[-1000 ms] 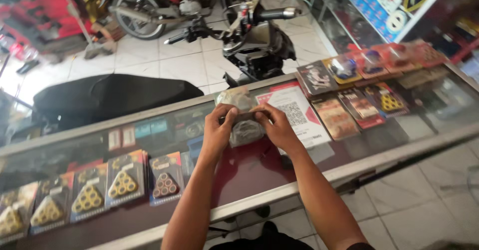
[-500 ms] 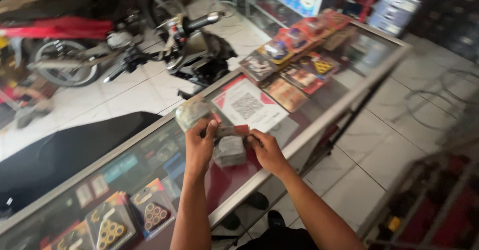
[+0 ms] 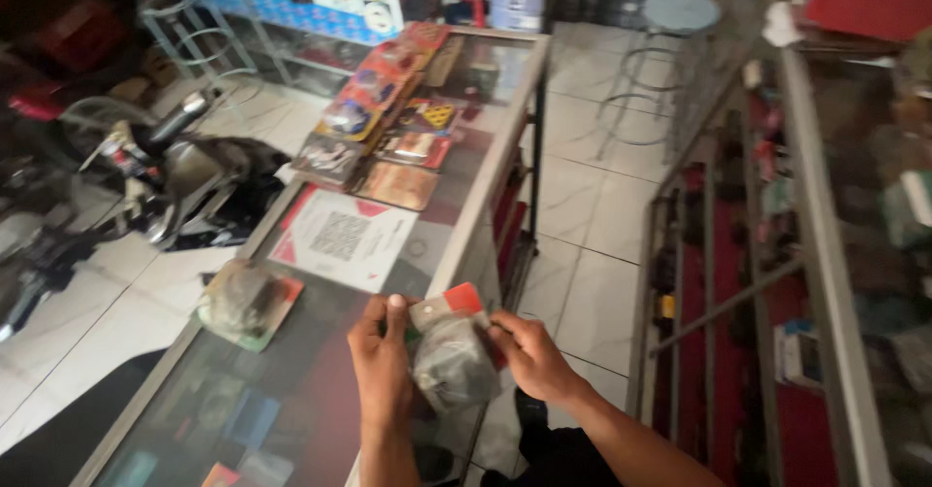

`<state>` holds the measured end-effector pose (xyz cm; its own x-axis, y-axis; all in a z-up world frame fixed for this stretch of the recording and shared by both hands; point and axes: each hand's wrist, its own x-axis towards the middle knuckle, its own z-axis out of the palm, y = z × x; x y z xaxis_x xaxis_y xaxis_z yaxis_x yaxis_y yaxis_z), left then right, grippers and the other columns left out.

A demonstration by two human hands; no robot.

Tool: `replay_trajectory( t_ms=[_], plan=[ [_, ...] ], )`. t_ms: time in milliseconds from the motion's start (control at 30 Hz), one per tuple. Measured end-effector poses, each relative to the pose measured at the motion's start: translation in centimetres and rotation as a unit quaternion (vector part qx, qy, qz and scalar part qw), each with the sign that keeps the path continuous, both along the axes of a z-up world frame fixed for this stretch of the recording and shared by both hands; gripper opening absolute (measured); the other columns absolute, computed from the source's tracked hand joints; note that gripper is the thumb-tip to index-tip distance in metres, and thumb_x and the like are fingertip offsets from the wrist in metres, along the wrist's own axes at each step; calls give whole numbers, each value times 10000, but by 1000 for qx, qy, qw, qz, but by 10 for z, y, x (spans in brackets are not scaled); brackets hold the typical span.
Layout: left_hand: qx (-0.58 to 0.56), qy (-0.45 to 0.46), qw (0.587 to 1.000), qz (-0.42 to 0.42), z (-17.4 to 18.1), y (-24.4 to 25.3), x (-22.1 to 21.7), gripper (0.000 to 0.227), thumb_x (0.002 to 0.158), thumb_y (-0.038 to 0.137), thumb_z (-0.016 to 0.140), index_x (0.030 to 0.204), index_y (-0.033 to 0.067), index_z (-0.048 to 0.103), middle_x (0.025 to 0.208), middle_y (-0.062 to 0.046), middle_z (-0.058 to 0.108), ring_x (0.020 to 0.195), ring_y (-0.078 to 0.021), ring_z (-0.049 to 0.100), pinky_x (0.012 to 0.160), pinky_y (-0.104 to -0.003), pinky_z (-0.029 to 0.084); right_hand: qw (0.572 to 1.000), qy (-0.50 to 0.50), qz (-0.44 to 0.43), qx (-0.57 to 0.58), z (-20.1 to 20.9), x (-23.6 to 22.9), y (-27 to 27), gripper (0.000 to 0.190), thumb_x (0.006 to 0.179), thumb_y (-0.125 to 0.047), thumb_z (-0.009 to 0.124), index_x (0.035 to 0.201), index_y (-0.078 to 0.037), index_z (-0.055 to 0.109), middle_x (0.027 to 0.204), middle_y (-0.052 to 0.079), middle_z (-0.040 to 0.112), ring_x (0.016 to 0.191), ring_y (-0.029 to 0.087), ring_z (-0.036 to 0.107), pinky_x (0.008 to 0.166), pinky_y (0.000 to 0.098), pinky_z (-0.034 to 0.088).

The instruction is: The person picks up packaged motorcycle parts from a display counter and hangs them onto a wire mesh display rack.

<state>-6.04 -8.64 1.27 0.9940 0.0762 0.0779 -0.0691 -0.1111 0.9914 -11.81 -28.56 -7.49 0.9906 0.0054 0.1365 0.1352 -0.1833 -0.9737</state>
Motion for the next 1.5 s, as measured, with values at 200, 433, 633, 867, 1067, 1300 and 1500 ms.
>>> replay_trajectory(
  t_ms=[200,433,633,867,1067,1300,1500],
  plan=[
    [-133,-39,984,-113,-30,-54,-25,176,1010,166,596,913,25,636,791,35,609,752,-60,538,672,-245,446,977,25,-154,145,7,-40,-50,275,1030,-270,529,1021,-41,681,699,-54,584,597,27,490,529,226,398],
    [-49,-48,982,-174,-57,-128,-39,356,1113,232,504,876,-15,605,680,-4,502,652,-71,415,552,-293,378,950,-28,-283,125,22,-70,-103,309,1067,-267,559,1054,12,693,732,-13,583,621,42,460,548,226,359],
    [-33,-79,945,-316,-15,-189,-45,367,1086,258,404,1004,-21,626,676,-36,594,619,-73,503,548,-291,444,913,-122,-337,194,46,-79,-151,315,1067,-254,507,1138,12,660,926,9,703,803,58,624,706,223,510],
    [-51,-97,919,-378,-10,-268,-26,379,1108,265,416,997,-28,630,680,-39,590,628,-79,475,553,-290,431,881,-166,-397,198,63,-78,-210,290,1095,-239,503,1121,11,648,919,2,678,800,50,589,699,221,473],
    [-91,-56,895,-432,-20,-356,-21,365,1108,248,411,1029,-12,655,725,-10,604,647,-79,492,567,-285,439,836,-175,-488,179,71,-87,-270,278,1075,-235,510,1092,-9,672,851,-38,633,746,29,519,660,204,422],
    [-106,-80,830,-542,-27,-453,-32,433,1125,317,377,1095,-15,653,863,-38,680,771,-104,592,708,-297,521,767,-255,-547,218,61,-117,-342,247,1089,-217,511,991,-26,633,820,-63,567,734,28,467,638,221,377],
    [-67,-66,822,-562,-36,-529,-60,471,1082,363,407,1189,-13,671,880,-72,736,784,-150,666,725,-315,555,701,-283,-628,182,75,-150,-378,235,1084,-201,547,987,-20,661,795,-64,525,704,33,428,607,221,354]
  ],
)
